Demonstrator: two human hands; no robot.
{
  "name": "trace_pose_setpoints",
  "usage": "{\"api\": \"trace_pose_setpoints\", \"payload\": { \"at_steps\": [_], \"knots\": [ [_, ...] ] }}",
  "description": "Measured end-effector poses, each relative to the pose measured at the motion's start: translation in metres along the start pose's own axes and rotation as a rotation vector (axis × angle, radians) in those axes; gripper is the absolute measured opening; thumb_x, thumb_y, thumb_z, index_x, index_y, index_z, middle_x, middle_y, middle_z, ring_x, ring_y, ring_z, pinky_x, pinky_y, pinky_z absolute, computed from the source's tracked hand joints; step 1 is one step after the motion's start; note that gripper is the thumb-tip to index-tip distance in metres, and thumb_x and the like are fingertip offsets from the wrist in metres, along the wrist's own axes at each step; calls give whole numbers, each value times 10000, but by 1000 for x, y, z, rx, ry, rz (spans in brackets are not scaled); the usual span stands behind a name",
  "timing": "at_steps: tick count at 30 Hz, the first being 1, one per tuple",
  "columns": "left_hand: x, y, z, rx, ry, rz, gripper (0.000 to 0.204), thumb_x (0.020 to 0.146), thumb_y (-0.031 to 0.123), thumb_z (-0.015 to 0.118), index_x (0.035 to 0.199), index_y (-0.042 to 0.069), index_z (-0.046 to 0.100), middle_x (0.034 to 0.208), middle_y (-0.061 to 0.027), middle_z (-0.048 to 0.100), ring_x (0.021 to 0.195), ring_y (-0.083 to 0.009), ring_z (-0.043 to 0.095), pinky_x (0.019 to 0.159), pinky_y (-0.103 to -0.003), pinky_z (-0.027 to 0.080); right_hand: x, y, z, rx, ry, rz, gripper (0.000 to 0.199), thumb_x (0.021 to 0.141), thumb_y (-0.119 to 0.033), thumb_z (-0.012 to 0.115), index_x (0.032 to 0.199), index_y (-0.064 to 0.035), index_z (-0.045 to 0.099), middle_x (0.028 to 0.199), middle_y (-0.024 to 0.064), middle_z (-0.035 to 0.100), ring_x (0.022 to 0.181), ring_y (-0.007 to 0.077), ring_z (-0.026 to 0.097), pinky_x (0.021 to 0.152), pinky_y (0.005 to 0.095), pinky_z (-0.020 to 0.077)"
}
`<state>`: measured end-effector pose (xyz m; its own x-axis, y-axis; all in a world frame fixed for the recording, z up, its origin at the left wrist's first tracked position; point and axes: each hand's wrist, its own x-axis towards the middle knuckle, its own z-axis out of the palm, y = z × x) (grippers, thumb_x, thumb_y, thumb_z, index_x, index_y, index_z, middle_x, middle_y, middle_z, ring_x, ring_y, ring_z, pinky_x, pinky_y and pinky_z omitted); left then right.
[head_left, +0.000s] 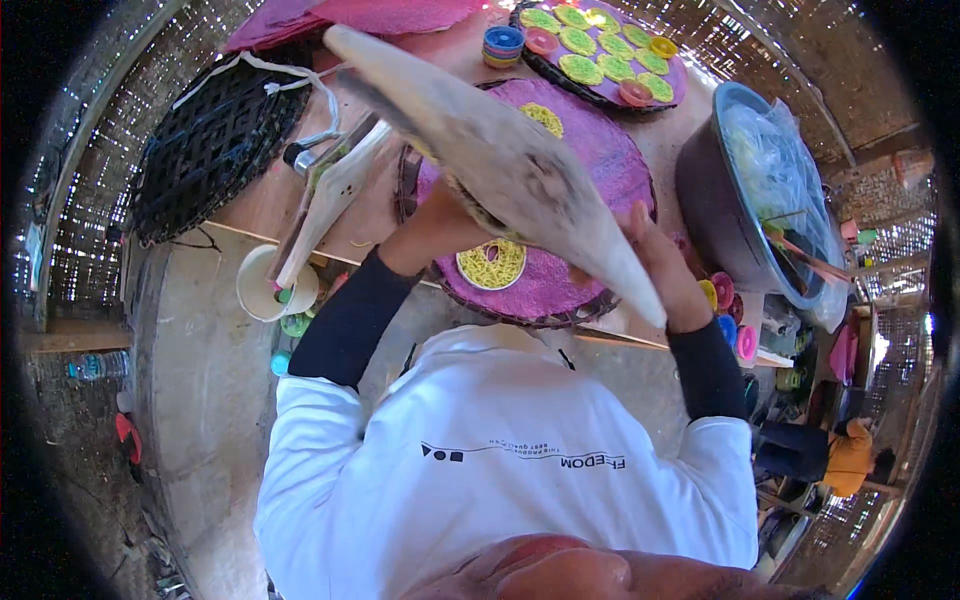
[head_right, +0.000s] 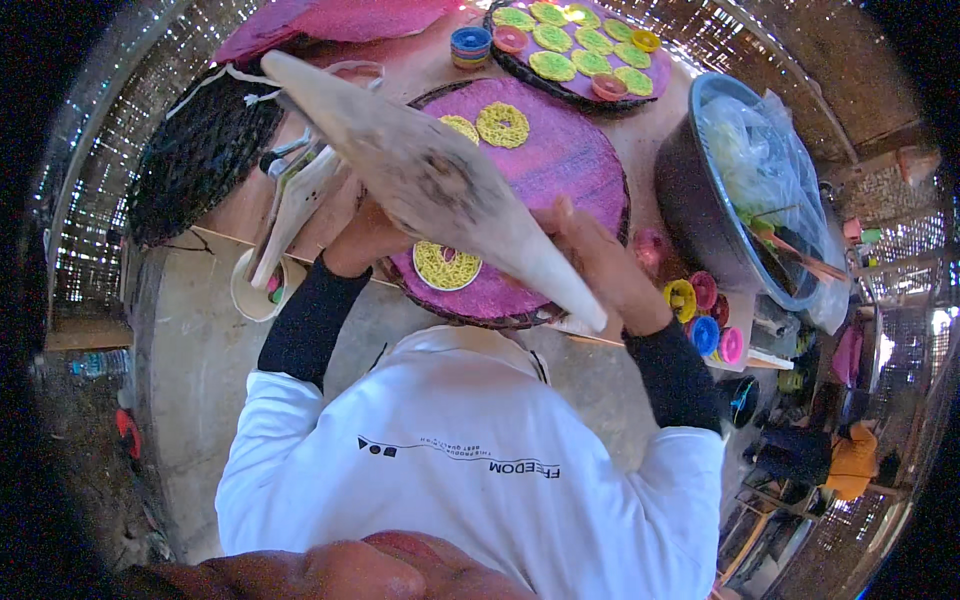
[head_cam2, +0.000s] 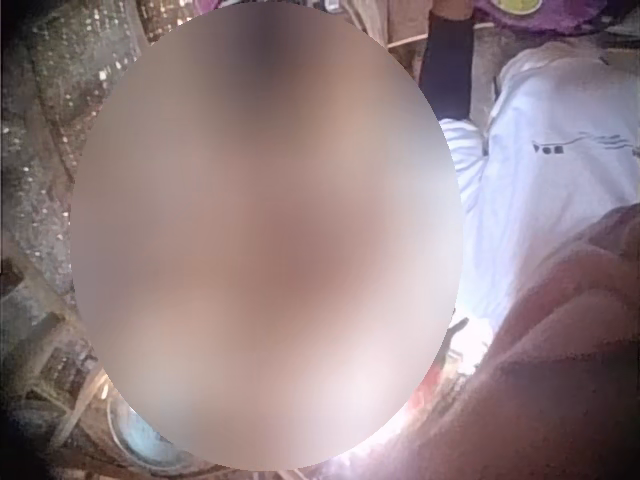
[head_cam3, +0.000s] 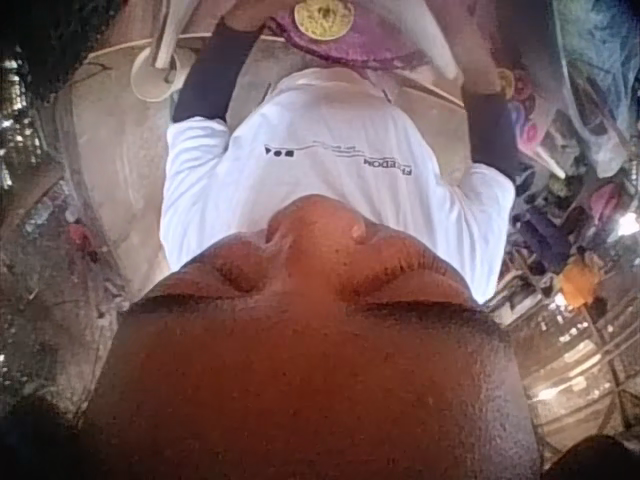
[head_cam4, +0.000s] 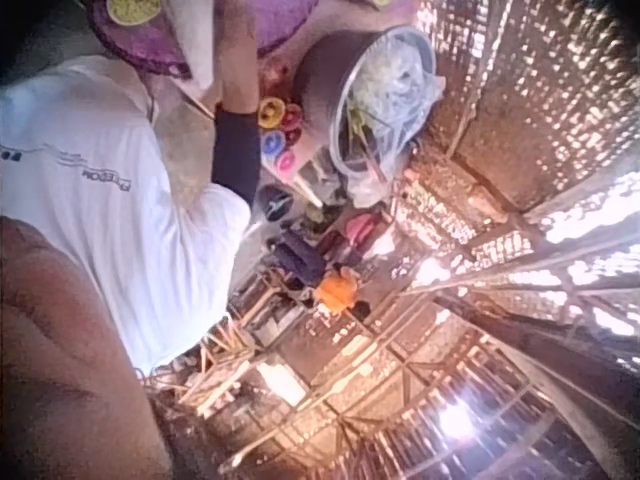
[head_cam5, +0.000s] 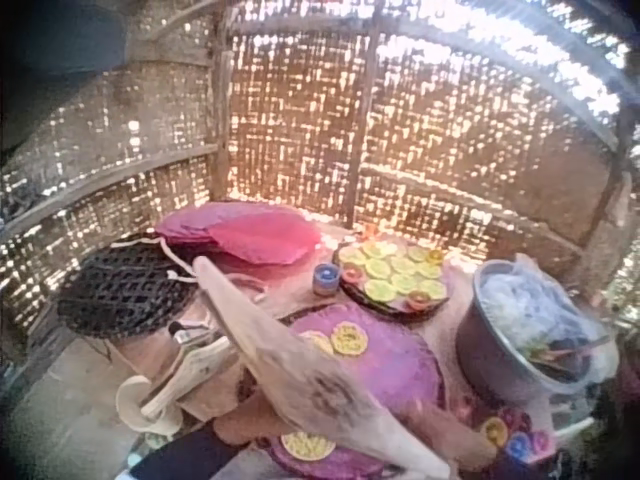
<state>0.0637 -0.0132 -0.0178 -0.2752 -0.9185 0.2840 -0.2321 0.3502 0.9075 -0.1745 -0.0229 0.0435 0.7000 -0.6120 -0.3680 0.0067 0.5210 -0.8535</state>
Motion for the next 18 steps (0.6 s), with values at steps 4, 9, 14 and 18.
{"api": "trace_pose_setpoints", "payload": {
  "at_steps": [4,9,14,18],
  "knots": [
    [-7,10,-7,101,294,-69,670,529,243,800,1077,15,489,1051,-121,557,990,-222,525,886,-344,387,17,77,-48,-729,233,-503,339,873,-160,422,1160,19,425,1181,138,449,1079,209,442,915,326,345],
    [-32,0,-10,363,378,46,644,518,253,791,1050,25,508,1019,-121,566,970,-234,525,881,-367,377,39,84,-39,-1016,229,-622,394,844,-156,443,1212,-23,398,1210,150,433,1150,289,388,960,370,291],
    [-41,9,-8,382,611,24,350,656,264,686,925,58,599,919,-91,608,895,-265,546,808,-382,397,43,97,-21,-1655,364,-481,509,832,-378,442,1257,-105,385,1259,147,377,1169,323,332,985,447,219],
    [-41,14,-10,317,784,-55,244,688,193,657,873,41,612,873,-88,618,821,-262,568,762,-365,420,49,98,-20,-1674,375,-582,534,800,-430,473,1249,-148,406,1324,112,314,1214,290,283,1006,471,151]
  ]
}}
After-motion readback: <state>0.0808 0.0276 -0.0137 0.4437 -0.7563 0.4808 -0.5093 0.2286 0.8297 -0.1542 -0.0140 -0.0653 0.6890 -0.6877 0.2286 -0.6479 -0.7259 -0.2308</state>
